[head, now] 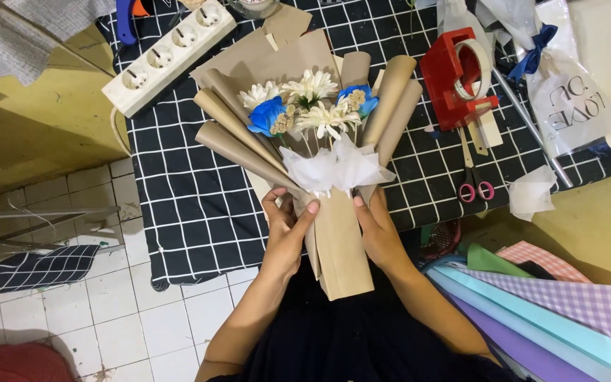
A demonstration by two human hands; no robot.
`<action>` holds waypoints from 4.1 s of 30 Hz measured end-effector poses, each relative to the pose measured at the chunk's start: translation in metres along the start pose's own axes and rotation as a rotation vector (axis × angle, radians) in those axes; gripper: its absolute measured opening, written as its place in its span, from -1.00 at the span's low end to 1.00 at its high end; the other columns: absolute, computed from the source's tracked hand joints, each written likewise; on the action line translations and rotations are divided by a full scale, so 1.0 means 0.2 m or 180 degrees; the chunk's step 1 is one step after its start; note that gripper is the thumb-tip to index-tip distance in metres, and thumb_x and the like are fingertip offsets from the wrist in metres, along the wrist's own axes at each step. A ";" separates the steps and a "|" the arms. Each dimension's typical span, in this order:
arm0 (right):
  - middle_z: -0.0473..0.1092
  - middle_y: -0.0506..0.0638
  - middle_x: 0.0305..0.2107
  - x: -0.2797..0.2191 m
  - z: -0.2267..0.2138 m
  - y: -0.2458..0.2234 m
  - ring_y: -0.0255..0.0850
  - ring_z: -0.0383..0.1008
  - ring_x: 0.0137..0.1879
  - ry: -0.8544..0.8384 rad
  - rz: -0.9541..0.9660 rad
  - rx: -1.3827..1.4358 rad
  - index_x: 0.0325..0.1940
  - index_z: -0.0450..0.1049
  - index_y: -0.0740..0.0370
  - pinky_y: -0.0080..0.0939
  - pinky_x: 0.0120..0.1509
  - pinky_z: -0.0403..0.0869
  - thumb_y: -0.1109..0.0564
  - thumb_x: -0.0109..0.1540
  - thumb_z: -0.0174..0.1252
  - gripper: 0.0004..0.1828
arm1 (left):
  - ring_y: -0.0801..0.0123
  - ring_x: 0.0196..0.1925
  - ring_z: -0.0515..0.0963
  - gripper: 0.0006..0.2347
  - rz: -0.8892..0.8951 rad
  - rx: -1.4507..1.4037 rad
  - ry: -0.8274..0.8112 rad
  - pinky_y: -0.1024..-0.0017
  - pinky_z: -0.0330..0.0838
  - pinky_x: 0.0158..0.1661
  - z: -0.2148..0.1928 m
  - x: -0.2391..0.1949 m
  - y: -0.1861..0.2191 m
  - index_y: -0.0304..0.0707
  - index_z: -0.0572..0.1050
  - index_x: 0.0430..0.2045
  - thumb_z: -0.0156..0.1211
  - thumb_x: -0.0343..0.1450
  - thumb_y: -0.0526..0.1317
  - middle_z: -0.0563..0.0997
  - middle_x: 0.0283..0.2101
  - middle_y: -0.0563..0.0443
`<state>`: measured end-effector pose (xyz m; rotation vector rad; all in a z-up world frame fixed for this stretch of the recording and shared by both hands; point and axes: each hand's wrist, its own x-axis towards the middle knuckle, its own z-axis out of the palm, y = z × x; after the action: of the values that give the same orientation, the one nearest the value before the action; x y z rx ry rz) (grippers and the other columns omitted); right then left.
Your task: The person wraps a bouquet of artificial flowers with brown paper and white tissue. They fold the paper around the stems, secure it with clear tape, and adjust the layers to create a finished bouquet.
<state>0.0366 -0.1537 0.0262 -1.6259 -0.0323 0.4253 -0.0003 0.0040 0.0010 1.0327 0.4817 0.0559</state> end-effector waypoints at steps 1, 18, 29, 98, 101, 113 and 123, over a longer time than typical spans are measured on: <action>0.11 0.20 0.38 0.00 0.00 0.02 0.01 0.13 0.47 0.0037 -0.0123 -0.0295 0.61 -0.07 0.22 0.16 0.57 0.04 0.00 0.46 -0.25 -0.37 | 0.08 0.10 0.37 -0.43 0.0034 0.0111 -0.0032 0.17 0.40 0.04 -0.01 0.00 0.00 -0.15 -0.04 0.15 0.30 0.43 -0.21 0.30 0.08 -0.26; 0.13 0.31 0.40 0.00 -0.04 -0.03 0.10 0.05 0.54 -0.0273 -0.0535 -0.0820 0.55 0.09 0.31 0.21 0.60 -0.05 0.03 0.49 -0.38 -0.44 | -0.56 0.44 -0.03 -0.62 0.0579 0.1497 -0.0202 -0.29 0.02 0.32 -0.06 -0.10 0.16 -0.46 0.28 0.04 0.19 0.50 -0.14 0.10 0.26 -0.48; 0.36 0.02 -0.62 0.01 -0.10 0.05 -0.02 0.51 -0.38 0.0304 -0.1008 -0.2353 -0.46 0.46 0.11 -0.17 -0.28 0.41 -0.11 0.45 -0.02 -0.54 | -0.30 0.37 0.19 -0.67 0.0831 0.1563 -0.0445 -0.14 0.09 0.31 -0.12 -0.03 0.09 -0.36 0.31 0.12 0.07 0.55 -0.13 0.22 0.17 -0.34; 0.53 0.13 -0.12 0.04 -0.05 0.02 0.10 0.60 -0.01 0.0579 -0.2179 -0.1603 0.11 0.62 0.19 -0.08 -0.03 0.58 0.13 0.29 0.25 -0.69 | -0.07 -0.08 0.64 -0.85 0.2348 0.2894 -0.0311 0.13 0.49 -0.06 -0.12 0.03 0.24 -0.30 0.58 -0.13 0.19 0.49 -0.27 0.62 -0.19 -0.15; 0.52 0.17 -0.12 0.03 -0.05 0.06 0.12 0.60 -0.01 0.0591 -0.2050 -0.1413 0.11 0.59 0.23 -0.06 -0.04 0.58 0.13 0.31 0.23 -0.70 | -0.01 -0.11 0.66 -0.86 0.2312 0.2725 -0.0367 0.20 0.55 -0.11 -0.12 0.05 0.22 -0.29 0.59 -0.14 0.22 0.47 -0.29 0.62 -0.20 -0.12; 0.50 0.19 -0.11 0.05 -0.07 0.10 0.11 0.58 0.03 0.0474 -0.1876 -0.1229 0.13 0.56 0.24 -0.02 -0.06 0.59 0.13 0.33 0.20 -0.70 | -0.03 -0.13 0.55 -0.80 0.3228 0.4023 -0.0911 0.17 0.61 -0.20 -0.11 0.09 0.20 -0.13 0.59 -0.09 0.12 0.47 -0.39 0.34 -0.22 -0.04; 0.50 0.19 -0.13 0.05 -0.05 0.11 0.12 0.58 0.04 0.0485 -0.1955 -0.1103 0.15 0.55 0.25 0.01 0.04 0.56 0.13 0.31 0.21 -0.67 | 0.11 -0.18 0.37 -0.66 0.3938 0.4893 -0.1163 0.32 0.36 -0.19 -0.01 0.05 0.31 0.20 0.50 0.08 0.04 0.51 -0.39 0.34 -0.20 -0.09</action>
<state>0.0442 -0.1638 0.0022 -1.8790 -0.4999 -0.1891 0.0192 0.0405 0.0476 2.6573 -0.6972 0.6563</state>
